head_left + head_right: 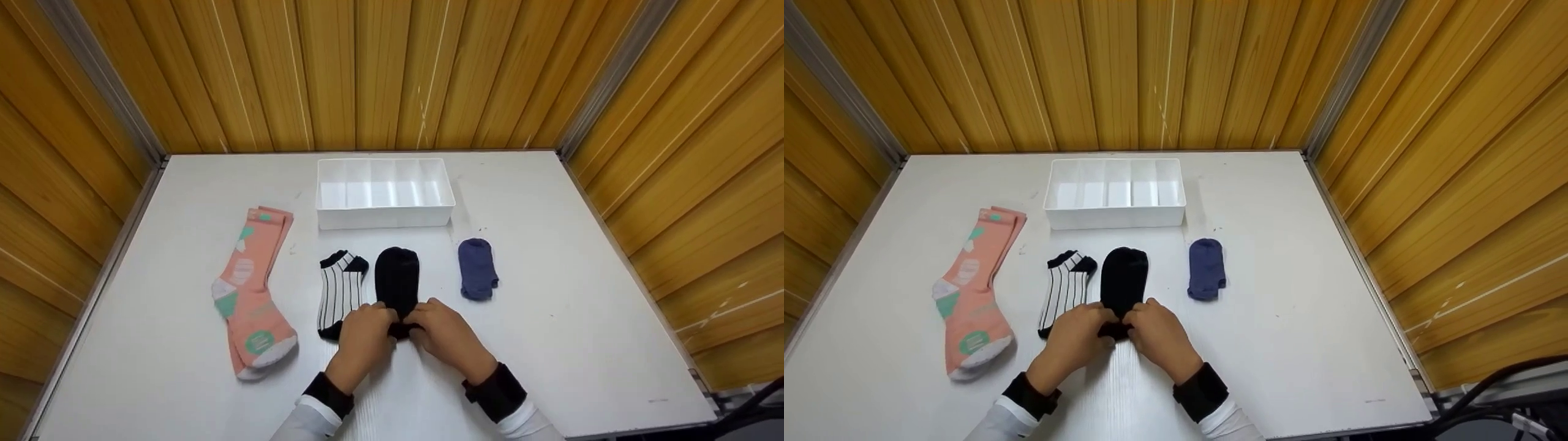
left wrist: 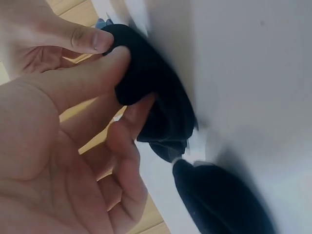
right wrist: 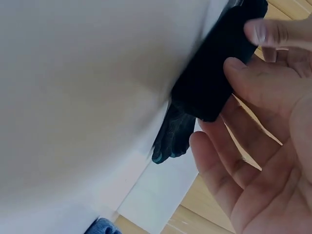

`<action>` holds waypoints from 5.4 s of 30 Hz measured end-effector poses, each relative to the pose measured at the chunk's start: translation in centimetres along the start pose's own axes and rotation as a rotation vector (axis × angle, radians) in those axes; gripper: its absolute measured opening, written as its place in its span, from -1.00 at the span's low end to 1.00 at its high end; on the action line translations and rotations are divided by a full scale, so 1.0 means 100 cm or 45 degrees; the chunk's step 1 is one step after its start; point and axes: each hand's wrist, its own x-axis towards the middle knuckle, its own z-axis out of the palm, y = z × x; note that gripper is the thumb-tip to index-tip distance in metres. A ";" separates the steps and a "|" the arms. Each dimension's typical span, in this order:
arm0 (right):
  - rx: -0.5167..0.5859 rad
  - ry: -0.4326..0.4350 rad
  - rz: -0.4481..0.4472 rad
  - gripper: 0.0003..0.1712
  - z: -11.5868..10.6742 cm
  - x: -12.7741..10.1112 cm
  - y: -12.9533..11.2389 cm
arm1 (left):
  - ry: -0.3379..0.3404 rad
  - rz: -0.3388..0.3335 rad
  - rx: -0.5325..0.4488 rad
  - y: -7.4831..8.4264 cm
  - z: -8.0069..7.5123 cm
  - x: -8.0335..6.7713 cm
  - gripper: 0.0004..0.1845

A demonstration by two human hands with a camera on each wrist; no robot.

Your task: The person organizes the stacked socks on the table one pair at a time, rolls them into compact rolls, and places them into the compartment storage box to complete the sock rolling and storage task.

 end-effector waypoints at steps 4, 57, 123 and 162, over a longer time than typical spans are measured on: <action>0.013 -0.018 -0.009 -0.77 -0.001 0.004 0.002 | 0.049 0.009 0.012 0.000 0.002 0.000 -0.77; -0.033 -0.053 0.054 -0.69 0.000 0.002 0.001 | 0.094 0.024 0.139 0.005 0.003 0.004 -0.77; -0.148 0.034 0.014 -0.55 0.000 0.005 0.002 | 0.105 -0.053 0.242 0.017 0.006 0.008 -0.92; 0.023 -0.081 0.062 -0.64 0.004 0.007 0.010 | -0.003 -0.047 0.141 0.011 0.001 0.007 -0.59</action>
